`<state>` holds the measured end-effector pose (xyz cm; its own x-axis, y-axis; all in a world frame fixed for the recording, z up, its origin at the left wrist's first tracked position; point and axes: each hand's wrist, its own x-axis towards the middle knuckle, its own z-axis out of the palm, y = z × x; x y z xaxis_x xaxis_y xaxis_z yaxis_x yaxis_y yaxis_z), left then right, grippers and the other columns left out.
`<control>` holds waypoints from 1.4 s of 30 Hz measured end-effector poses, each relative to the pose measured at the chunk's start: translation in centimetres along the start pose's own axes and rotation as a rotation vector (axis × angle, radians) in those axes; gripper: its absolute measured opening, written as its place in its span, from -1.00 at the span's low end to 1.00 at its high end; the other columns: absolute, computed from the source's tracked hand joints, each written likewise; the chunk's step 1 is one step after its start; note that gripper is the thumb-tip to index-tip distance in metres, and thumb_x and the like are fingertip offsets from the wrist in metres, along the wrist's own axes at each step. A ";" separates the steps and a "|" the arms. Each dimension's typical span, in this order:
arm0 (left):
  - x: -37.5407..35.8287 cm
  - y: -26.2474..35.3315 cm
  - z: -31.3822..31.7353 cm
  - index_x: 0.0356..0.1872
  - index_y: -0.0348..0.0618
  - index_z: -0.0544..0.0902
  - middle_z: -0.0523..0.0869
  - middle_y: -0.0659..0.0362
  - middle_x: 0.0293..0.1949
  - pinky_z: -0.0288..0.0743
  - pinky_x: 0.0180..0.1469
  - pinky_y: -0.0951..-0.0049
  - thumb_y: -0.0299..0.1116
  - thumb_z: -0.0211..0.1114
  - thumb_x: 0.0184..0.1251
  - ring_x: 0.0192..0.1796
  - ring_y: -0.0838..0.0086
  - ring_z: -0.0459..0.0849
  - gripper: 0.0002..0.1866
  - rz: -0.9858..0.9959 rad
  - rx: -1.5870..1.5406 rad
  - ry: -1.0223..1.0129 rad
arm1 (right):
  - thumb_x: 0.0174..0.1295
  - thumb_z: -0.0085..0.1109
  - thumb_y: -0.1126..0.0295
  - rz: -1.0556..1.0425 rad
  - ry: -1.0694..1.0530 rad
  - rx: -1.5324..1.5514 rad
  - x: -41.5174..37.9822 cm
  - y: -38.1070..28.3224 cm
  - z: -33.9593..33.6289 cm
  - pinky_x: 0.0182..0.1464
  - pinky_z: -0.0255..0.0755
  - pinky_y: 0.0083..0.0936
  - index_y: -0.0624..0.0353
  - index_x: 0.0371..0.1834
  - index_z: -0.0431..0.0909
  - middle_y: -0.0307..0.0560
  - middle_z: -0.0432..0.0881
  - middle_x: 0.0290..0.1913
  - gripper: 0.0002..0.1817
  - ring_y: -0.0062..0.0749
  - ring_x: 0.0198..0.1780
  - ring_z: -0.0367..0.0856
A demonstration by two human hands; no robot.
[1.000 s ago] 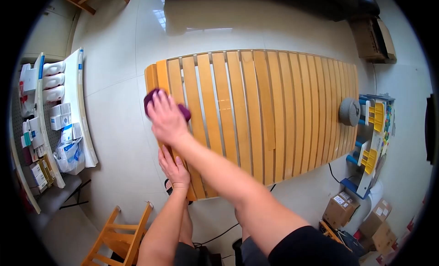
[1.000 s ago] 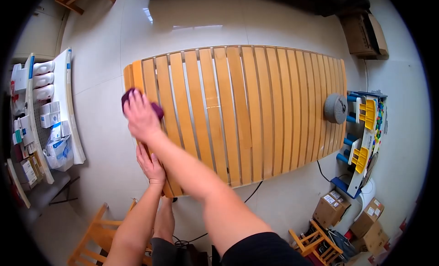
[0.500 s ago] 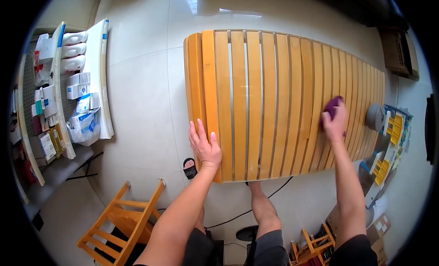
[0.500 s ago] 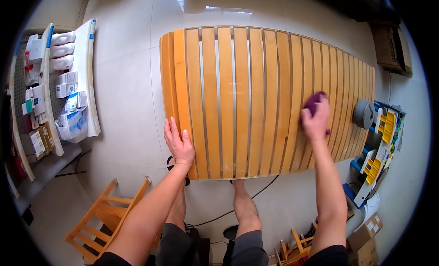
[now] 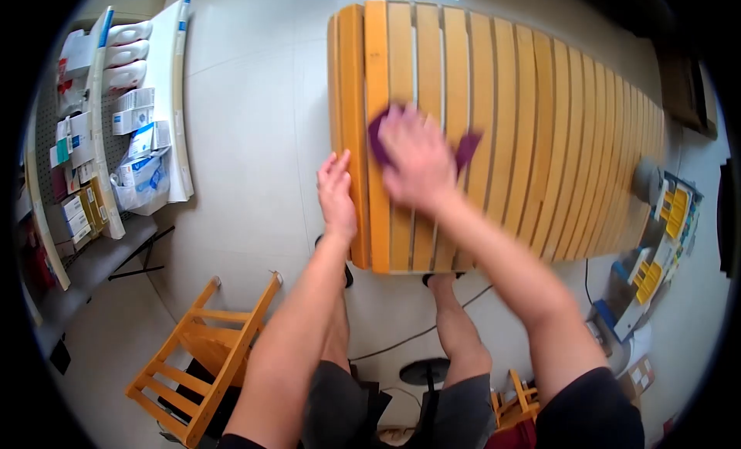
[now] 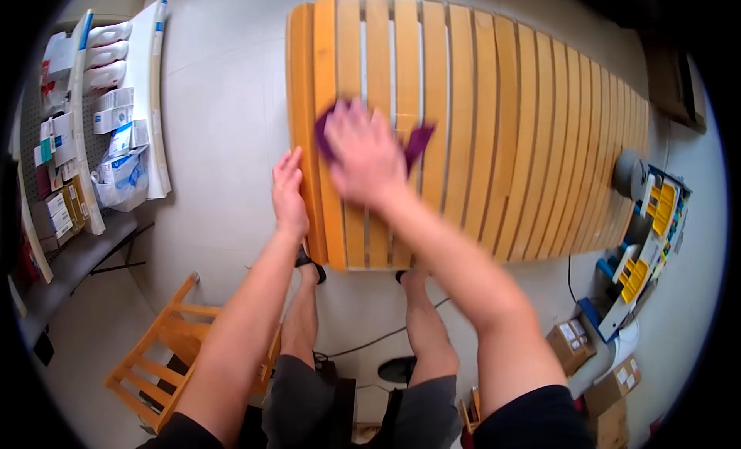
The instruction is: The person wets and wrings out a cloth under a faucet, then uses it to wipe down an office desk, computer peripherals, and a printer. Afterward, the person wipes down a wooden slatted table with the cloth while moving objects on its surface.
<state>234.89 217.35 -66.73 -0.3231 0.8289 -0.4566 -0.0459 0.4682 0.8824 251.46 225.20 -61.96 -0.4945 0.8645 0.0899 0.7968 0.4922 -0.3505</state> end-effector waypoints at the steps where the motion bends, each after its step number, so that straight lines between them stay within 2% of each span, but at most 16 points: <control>1: 0.6 0.3 -0.6 0.27 -0.10 0.49 0.32 0.08 0.26 0.12 0.39 0.35 -0.39 -0.01 0.43 0.30 0.26 0.30 -0.59 -0.006 -0.005 -0.002 | -0.11 0.25 0.20 -0.022 -0.097 0.113 -4.6 -2.5 0.0 0.40 0.06 -0.05 0.16 0.24 0.40 0.09 0.37 0.34 -0.27 0.00 0.43 0.22; 4: 1.3 1.0 -1.6 0.28 -0.17 0.47 0.35 0.08 0.20 0.13 0.37 0.38 -0.34 -0.02 0.46 0.26 0.29 0.34 -0.58 -0.152 -0.177 -0.095 | -0.09 0.30 0.14 -0.012 -0.218 0.177 -12.6 -6.3 0.0 0.41 0.03 -0.09 0.12 0.30 0.37 0.04 0.31 0.39 -0.21 -0.06 0.44 0.19; 10: 1.8 -0.9 2.6 0.39 -0.14 0.30 0.26 0.02 0.24 0.15 0.34 0.23 -0.24 -0.07 0.49 0.27 0.17 0.25 -0.51 0.164 0.544 0.172 | -0.09 0.21 0.23 0.087 -0.300 0.146 -11.8 -2.6 -2.7 0.39 0.08 -0.10 0.16 0.15 0.44 0.06 0.34 0.35 -0.37 -0.05 0.40 0.24; 13: 0.1 0.1 2.7 0.38 -0.12 0.30 0.26 -0.04 0.25 0.13 0.34 0.17 -0.26 -0.05 0.47 0.24 0.08 0.24 -0.50 0.154 0.566 0.178 | -0.08 0.09 0.33 0.512 0.174 -0.092 -12.2 10.9 -4.4 0.13 0.37 -0.10 0.30 -0.02 0.49 0.20 0.55 -0.04 -0.51 0.11 0.02 0.50; 16: 1.0 -0.1 2.9 0.37 -0.13 0.31 0.28 -0.07 0.25 0.13 0.33 0.16 -0.28 -0.04 0.45 0.23 0.05 0.25 -0.51 0.218 0.591 0.213 | 0.08 0.04 0.27 0.792 0.480 -0.453 -22.0 23.0 -6.4 0.11 0.36 -0.10 0.42 0.01 0.44 0.24 0.52 -0.05 -0.52 0.14 0.01 0.46; 17: 1.5 -0.5 3.2 0.37 -0.14 0.32 0.29 -0.08 0.24 0.14 0.32 0.15 -0.29 -0.04 0.45 0.23 0.04 0.25 -0.51 0.235 0.621 0.232 | 0.10 0.03 0.26 0.876 0.552 -0.650 -25.6 24.3 -5.3 0.10 0.35 -0.10 0.43 0.01 0.43 0.25 0.52 -0.06 -0.52 0.15 0.01 0.45; 19: 1.4 -0.2 3.3 0.36 -0.13 0.33 0.31 -0.08 0.23 0.14 0.34 0.19 -0.28 -0.06 0.47 0.24 0.07 0.27 -0.53 0.227 0.650 0.228 | 0.10 0.03 0.31 1.089 0.275 -0.019 -18.1 12.8 -6.3 0.04 0.35 -0.09 0.37 -0.01 0.45 0.26 0.48 -0.10 -0.57 0.16 -0.01 0.43; 22: 2.1 -1.4 2.4 0.36 -0.10 0.34 0.33 -0.11 0.20 0.15 0.31 0.15 -0.28 -0.04 0.45 0.21 0.03 0.29 -0.52 0.274 0.645 0.199 | -0.08 0.11 0.30 0.541 0.177 0.105 -10.7 -3.8 -0.8 0.17 0.25 -0.08 0.30 -0.09 0.47 0.16 0.52 -0.02 -0.56 0.07 0.15 0.42; 24: 3.2 -2.7 1.4 0.36 -0.08 0.35 0.32 -0.10 0.20 0.18 0.31 0.18 -0.26 -0.03 0.46 0.21 0.06 0.31 -0.53 0.328 0.636 0.196 | 0.00 0.13 0.11 0.462 0.094 0.070 -10.1 -11.8 4.0 0.44 0.01 -0.10 0.32 0.21 0.41 0.13 0.37 0.33 -0.30 0.01 0.41 0.23; 28: 3.0 -1.9 1.5 0.37 -0.13 0.33 0.32 -0.05 0.21 0.19 0.32 0.21 -0.24 -0.07 0.48 0.24 0.12 0.31 -0.52 0.283 0.603 0.194 | -0.04 0.18 0.12 0.301 0.027 0.192 -15.6 -7.4 2.1 0.41 0.04 -0.03 0.33 0.24 0.39 0.19 0.34 0.36 -0.25 0.12 0.41 0.24; 32: 2.3 -0.5 2.1 0.39 -0.15 0.28 0.31 -0.06 0.23 0.15 0.35 0.20 -0.22 -0.13 0.50 0.28 0.11 0.28 -0.50 0.210 0.639 0.185 | 0.11 0.00 0.28 0.549 0.251 -0.074 -23.3 7.2 -3.7 0.37 0.12 -0.02 0.42 0.27 0.35 0.31 0.34 0.33 -0.36 0.15 0.37 0.27; 34: 2.3 -0.5 2.3 0.39 -0.15 0.28 0.30 -0.05 0.24 0.14 0.35 0.20 -0.21 -0.14 0.50 0.28 0.10 0.28 -0.50 0.215 0.658 0.193 | 0.21 -0.02 0.26 0.952 0.371 -0.294 -24.5 16.6 -4.8 0.43 0.00 -0.01 0.44 0.42 0.09 0.32 0.16 0.43 -0.27 0.20 0.45 0.07; 37: 2.7 -0.5 2.5 0.38 -0.15 0.28 0.30 -0.04 0.24 0.12 0.36 0.19 -0.21 -0.15 0.50 0.29 0.09 0.27 -0.50 0.219 0.675 0.201 | 0.20 -0.02 0.27 0.918 0.351 -0.355 -21.9 13.5 -3.3 0.44 -0.03 -0.01 0.43 0.44 0.05 0.30 0.10 0.46 -0.25 0.23 0.46 0.04; 39: 2.2 -0.1 2.6 0.38 -0.15 0.29 0.31 -0.03 0.25 0.11 0.37 0.18 -0.21 -0.15 0.49 0.30 0.09 0.25 -0.50 0.222 0.653 0.201 | 0.09 0.07 0.24 0.606 0.337 -0.108 -21.4 4.7 -0.5 0.41 -0.02 0.06 0.30 0.38 0.19 0.22 0.18 0.42 -0.26 0.21 0.44 0.08; 40: 1.9 -0.1 2.4 0.38 -0.15 0.29 0.31 -0.03 0.25 0.11 0.37 0.18 -0.21 -0.15 0.49 0.30 0.09 0.25 -0.50 0.208 0.659 0.199 | -0.04 0.20 0.22 0.595 0.042 -0.084 -20.9 -0.1 -0.7 0.39 -0.01 0.11 0.17 0.31 0.27 0.15 0.23 0.39 -0.25 0.12 0.44 0.11; 42: 2.4 -0.2 2.6 0.37 -0.16 0.30 0.32 -0.03 0.24 0.11 0.37 0.18 -0.21 -0.14 0.49 0.29 0.08 0.26 -0.50 0.219 0.702 0.218 | -0.16 0.33 0.21 0.507 -0.041 0.025 -21.1 -3.3 -0.5 0.38 0.01 0.13 0.09 0.24 0.33 0.08 0.24 0.37 -0.23 0.06 0.43 0.11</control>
<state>236.58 220.02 -68.26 -0.4383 0.8800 -0.1829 0.6284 0.4455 0.6376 259.46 205.43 -62.24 -0.0615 0.9891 -0.1335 0.9318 0.0090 -0.3629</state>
